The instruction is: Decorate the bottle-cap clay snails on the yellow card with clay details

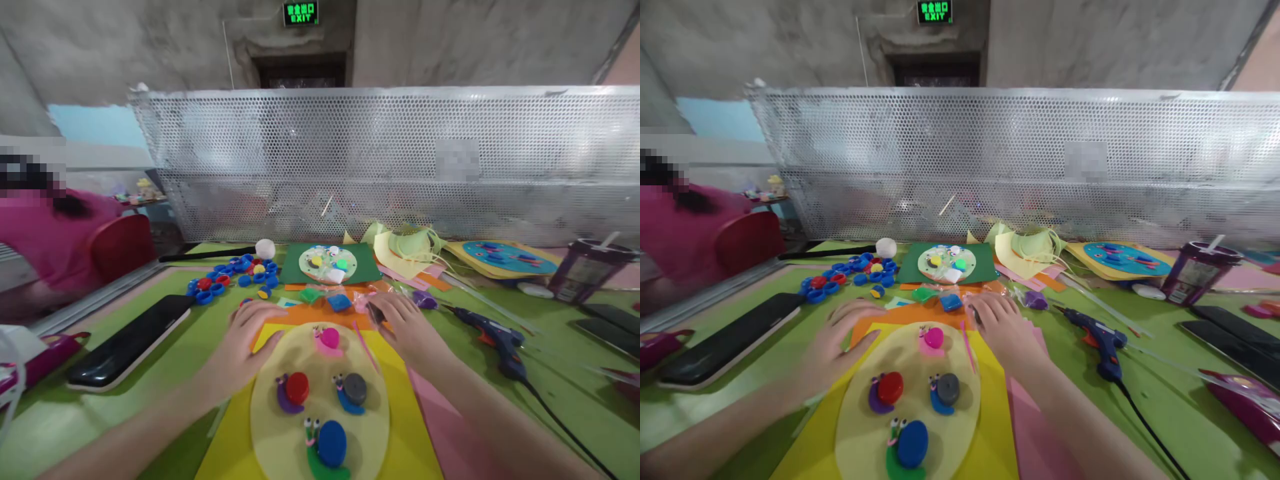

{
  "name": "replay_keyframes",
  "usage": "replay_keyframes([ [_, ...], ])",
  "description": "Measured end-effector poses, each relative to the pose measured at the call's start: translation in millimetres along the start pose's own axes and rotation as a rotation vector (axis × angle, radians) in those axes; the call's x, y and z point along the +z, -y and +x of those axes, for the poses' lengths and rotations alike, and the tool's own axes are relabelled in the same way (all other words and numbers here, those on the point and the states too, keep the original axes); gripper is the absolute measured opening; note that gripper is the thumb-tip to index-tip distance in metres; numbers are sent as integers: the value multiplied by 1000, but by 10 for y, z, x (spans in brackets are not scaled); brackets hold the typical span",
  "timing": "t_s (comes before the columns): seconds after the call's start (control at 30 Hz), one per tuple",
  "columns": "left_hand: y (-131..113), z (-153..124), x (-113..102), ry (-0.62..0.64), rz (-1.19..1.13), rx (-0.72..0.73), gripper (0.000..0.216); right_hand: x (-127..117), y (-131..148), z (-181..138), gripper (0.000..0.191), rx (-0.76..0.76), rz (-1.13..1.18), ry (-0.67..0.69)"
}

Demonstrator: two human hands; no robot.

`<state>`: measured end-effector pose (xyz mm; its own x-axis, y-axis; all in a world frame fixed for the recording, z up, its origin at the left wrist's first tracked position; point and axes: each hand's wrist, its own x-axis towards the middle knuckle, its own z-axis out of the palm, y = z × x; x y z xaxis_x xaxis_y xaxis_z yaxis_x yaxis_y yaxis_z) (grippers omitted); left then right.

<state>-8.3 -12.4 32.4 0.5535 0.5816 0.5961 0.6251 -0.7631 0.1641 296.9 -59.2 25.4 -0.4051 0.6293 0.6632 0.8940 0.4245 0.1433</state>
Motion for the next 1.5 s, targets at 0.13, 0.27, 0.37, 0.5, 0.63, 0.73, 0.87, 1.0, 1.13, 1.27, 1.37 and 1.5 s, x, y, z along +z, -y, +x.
replay_keyframes([
  [0.13, -362, 73, -38, -33, -50, 171, 16, -77, 218, 37, 20, -88, 94, -94],
  [0.27, -701, 175, 33, -31, -117, 270, 24, -127, 331, 31, 18, -132, 155, -159],
  [0.37, -779, 222, 130, -60, -156, 224, 28, -187, 366, 31, 17, -123, 186, -172],
  [0.5, -727, 218, 225, -95, -193, 157, 33, -267, 412, 34, 17, -107, 239, -161],
  [0.63, -719, 190, 265, -102, -199, 136, 31, -280, 463, 21, 19, -121, 305, -129],
  [0.73, -747, 179, 281, -122, -214, 140, 43, -271, 486, 20, 21, -123, 325, -108],
  [0.87, -748, 192, 263, -116, -214, 155, 51, -282, 494, 29, 25, -148, 322, -101],
  [1.0, -704, 224, 227, -101, -162, 130, 57, -306, 491, 26, 27, -145, 342, -103],
  [1.13, -695, 207, 219, -89, -146, 96, 56, -318, 499, 16, 41, -126, 389, -69],
  [1.27, -727, 174, 212, -85, -164, 45, 55, -331, 522, -7, 42, -69, 441, -16],
  [1.37, -732, 186, 212, -106, -203, 5, 59, -339, 543, -25, 38, -42, 474, -16],
  [1.5, -707, 210, 236, -110, -269, -23, 81, -334, 565, -40, 35, -30, 503, -48],
])
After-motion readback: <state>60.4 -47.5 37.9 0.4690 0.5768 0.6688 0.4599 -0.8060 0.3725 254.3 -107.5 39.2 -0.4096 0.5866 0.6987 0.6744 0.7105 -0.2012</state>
